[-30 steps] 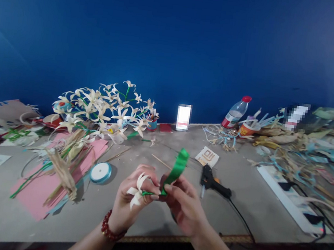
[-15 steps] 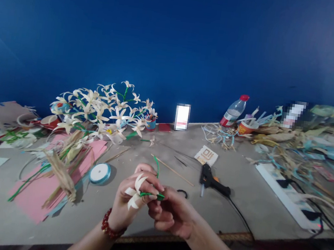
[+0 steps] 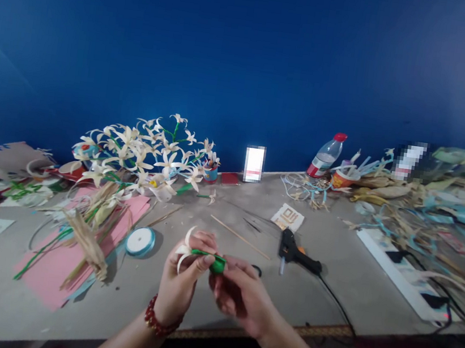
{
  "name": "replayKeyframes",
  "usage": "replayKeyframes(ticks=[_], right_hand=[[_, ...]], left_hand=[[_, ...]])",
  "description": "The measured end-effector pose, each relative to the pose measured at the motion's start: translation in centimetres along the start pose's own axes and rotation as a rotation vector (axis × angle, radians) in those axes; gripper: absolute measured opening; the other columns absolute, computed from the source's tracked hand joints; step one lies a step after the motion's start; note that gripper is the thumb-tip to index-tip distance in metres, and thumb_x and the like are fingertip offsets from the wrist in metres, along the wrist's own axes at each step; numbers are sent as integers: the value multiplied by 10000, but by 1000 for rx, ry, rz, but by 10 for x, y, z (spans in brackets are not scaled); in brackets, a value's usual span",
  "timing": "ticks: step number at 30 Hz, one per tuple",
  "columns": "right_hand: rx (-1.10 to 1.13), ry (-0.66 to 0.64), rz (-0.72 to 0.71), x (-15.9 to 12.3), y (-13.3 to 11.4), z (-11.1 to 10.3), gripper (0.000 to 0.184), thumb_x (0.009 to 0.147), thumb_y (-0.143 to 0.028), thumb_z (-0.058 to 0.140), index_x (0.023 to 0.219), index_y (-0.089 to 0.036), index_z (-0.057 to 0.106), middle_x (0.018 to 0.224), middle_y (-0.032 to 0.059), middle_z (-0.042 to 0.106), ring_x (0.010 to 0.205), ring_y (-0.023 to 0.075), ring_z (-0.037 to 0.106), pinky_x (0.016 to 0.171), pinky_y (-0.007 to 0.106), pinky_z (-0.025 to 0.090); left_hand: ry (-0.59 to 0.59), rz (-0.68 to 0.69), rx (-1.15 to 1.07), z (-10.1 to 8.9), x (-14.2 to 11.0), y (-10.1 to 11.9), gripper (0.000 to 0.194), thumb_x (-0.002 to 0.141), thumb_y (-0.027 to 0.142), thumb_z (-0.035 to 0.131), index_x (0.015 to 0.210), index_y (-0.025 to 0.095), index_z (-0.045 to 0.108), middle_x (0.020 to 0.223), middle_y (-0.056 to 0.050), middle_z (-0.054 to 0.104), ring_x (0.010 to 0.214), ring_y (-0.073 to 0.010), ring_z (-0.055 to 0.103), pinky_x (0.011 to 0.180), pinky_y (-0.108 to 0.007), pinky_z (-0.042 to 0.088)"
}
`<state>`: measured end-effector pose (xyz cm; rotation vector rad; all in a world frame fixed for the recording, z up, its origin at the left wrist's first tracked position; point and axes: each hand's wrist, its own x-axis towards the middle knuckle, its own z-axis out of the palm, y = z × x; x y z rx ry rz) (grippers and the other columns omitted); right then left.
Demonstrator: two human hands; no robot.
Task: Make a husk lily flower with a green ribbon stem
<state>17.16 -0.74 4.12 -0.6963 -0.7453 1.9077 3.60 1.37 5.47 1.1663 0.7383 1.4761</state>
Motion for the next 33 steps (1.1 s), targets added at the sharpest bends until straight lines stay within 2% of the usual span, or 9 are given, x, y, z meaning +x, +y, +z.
replayKeyframes(ticks=[3,4,6,10,16,23,29,33], right_hand=[[-473,302,-512,-4,-1,0,196,825,-323,704,742,-181,598,674,-14,556,554,93,487,512,208,399],[-592,343,-636,-6,-2,-1,134,838,-285,688,781,-188,615,733,3,572,632,118,529,579,230,440],[-715,331,-755,-9,-5,0,46,887,-237,608,874,-200,631,847,39,604,743,156,581,677,275,488],[-757,226,-751,-13,-8,3,105,898,-199,559,986,-205,618,942,64,627,818,178,615,736,301,525],[-777,302,-728,-6,-5,7,15,865,-208,620,879,-203,620,823,32,648,768,172,629,724,287,522],[-828,360,-714,-2,-2,8,50,856,-217,615,812,-197,628,753,23,663,724,172,634,709,278,503],[-668,328,-598,1,5,9,91,863,-265,629,815,-188,634,761,23,660,720,162,617,691,269,502],[-586,310,-585,3,8,9,91,855,-269,645,814,-188,638,758,19,659,713,152,603,678,257,492]], left_hand=[[59,-69,-98,4,-2,-2,24,777,175,733,775,194,718,825,-38,664,938,-211,617,955,-388,463],[75,-78,-129,5,-3,-2,35,766,177,744,769,193,713,812,-32,664,936,-204,617,963,-383,459],[103,-94,-183,8,-3,0,72,735,187,773,746,193,701,782,-21,663,918,-193,620,963,-372,459],[131,-153,-252,13,-3,4,114,697,217,805,720,184,698,781,-26,657,904,-193,619,913,-354,482],[134,-203,-383,18,-5,4,120,687,199,812,712,181,696,762,-8,620,839,-159,604,875,-324,491],[164,-278,-492,19,-8,0,109,723,155,783,747,195,684,797,2,645,834,-131,621,864,-274,496],[221,-303,-513,18,-10,-6,142,695,169,806,769,203,689,841,3,666,834,-125,641,826,-250,512],[235,-308,-512,18,-11,-9,146,695,181,808,789,210,699,849,4,674,842,-118,641,824,-235,513]])
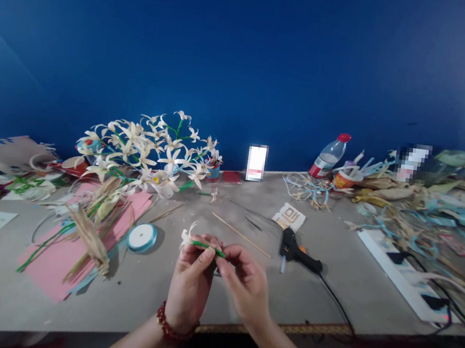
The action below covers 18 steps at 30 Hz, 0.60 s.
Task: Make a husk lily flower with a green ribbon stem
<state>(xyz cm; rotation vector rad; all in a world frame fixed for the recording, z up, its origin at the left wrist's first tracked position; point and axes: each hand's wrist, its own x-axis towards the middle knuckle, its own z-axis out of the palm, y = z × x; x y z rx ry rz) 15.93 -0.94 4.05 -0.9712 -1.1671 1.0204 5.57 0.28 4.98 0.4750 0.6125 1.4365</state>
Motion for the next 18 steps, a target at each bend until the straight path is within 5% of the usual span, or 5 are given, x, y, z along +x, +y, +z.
replayKeyframes(ticks=[18], right_hand=[[163,-73,138,-2,2,-3,202,835,-365,698,764,-195,617,694,-8,595,654,129,538,618,239,445]], left_hand=[[7,70,122,4,0,3,131,686,227,816,750,190,708,853,-13,649,781,-133,631,737,-248,534]])
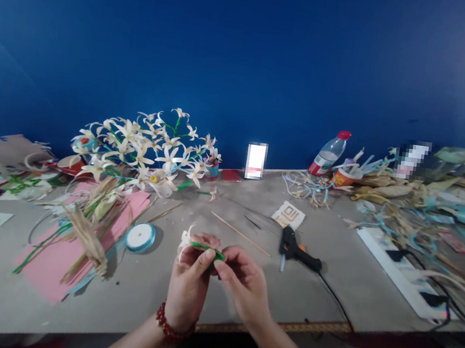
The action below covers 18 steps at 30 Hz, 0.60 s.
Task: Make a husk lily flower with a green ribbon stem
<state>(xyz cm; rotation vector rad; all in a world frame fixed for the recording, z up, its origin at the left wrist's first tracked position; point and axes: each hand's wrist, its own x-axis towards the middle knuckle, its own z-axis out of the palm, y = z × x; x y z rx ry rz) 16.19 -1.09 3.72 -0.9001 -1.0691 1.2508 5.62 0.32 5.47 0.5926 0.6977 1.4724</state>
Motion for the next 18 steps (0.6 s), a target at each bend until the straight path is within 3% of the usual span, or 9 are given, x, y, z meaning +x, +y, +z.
replayKeyframes(ticks=[11,18], right_hand=[[195,56,19,-2,-3,5,260,820,-400,711,728,-187,594,650,-22,516,615,120,465,600,236,428],[204,82,36,-3,-2,5,287,814,-438,711,734,-194,585,647,-23,494,607,126,430,572,238,393]], left_hand=[[-63,84,123,-2,-3,-3,118,713,238,785,700,175,686,800,-32,620,823,-178,608,732,-281,520],[-100,242,275,-8,-1,-7,71,773,188,728,750,185,662,812,-46,639,870,-199,611,785,-304,505]])
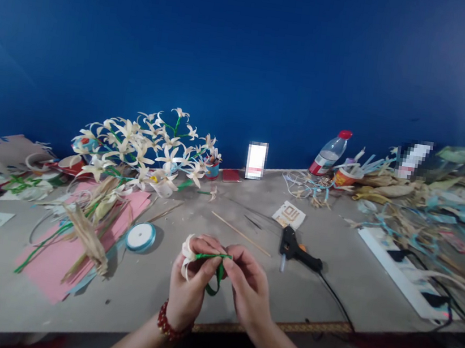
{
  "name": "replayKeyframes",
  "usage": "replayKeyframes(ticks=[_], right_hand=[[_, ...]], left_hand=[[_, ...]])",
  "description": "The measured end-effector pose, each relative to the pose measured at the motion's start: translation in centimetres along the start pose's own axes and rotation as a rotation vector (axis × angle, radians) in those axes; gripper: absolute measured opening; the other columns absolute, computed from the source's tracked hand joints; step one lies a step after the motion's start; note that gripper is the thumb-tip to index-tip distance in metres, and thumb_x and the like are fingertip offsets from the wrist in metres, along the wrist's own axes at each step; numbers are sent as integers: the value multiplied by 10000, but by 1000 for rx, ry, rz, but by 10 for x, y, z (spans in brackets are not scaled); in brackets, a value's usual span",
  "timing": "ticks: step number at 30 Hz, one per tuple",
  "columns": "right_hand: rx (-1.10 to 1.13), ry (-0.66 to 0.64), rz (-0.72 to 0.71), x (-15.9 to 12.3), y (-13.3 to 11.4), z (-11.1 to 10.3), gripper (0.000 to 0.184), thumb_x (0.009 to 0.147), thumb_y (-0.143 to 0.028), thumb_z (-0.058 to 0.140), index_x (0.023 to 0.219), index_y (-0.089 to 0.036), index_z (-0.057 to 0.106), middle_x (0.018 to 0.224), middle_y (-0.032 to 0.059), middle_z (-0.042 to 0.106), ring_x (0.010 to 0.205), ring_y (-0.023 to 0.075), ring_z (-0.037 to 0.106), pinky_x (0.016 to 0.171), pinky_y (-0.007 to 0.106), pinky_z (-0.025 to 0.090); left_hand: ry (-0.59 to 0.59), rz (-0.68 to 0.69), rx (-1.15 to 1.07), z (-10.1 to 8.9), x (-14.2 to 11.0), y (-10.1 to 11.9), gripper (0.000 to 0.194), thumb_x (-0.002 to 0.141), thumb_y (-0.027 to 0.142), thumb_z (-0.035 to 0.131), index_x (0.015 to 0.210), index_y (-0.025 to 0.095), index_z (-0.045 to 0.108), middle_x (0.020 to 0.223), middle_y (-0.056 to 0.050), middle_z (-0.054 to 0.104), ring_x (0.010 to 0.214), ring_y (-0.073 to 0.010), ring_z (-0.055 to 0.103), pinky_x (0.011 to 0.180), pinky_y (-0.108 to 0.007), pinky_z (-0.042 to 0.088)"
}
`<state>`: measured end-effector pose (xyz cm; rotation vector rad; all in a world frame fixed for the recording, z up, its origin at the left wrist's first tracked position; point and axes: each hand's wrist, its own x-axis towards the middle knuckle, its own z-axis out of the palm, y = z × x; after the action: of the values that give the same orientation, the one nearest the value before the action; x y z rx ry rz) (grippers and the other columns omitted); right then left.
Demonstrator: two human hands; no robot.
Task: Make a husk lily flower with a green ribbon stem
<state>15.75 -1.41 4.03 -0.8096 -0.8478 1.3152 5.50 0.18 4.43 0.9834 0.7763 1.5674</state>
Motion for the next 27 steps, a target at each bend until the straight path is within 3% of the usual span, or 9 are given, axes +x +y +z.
replayKeyframes(ticks=[7,18,23,27], right_hand=[[97,-40,40,-1,4,-4,235,821,-377,718,761,-188,593,663,-28,492,624,120,440,593,232,384],[39,-34,89,0,-1,-6,247,785,-381,738,740,-190,589,663,-24,510,613,123,450,590,237,384],[-2,-96,123,1,-5,-9,263,781,-401,729,723,-194,577,642,-24,502,602,126,456,590,243,400],[-148,-147,115,3,-11,-14,248,808,-417,687,761,-189,602,680,-12,524,643,136,486,629,254,428]], left_hand=[[42,13,5,-2,-2,-5,68,758,186,739,747,182,672,847,-52,647,885,-200,604,735,-280,506],[6,52,103,-9,2,-5,79,751,179,743,741,179,665,839,-55,658,895,-218,614,721,-300,525],[39,-42,14,-10,-1,-7,101,735,187,757,734,171,657,859,-42,642,795,-178,623,621,-247,511],[38,-136,-74,-8,-2,-4,117,726,142,759,732,170,645,860,-19,641,800,-143,611,708,-235,504]])
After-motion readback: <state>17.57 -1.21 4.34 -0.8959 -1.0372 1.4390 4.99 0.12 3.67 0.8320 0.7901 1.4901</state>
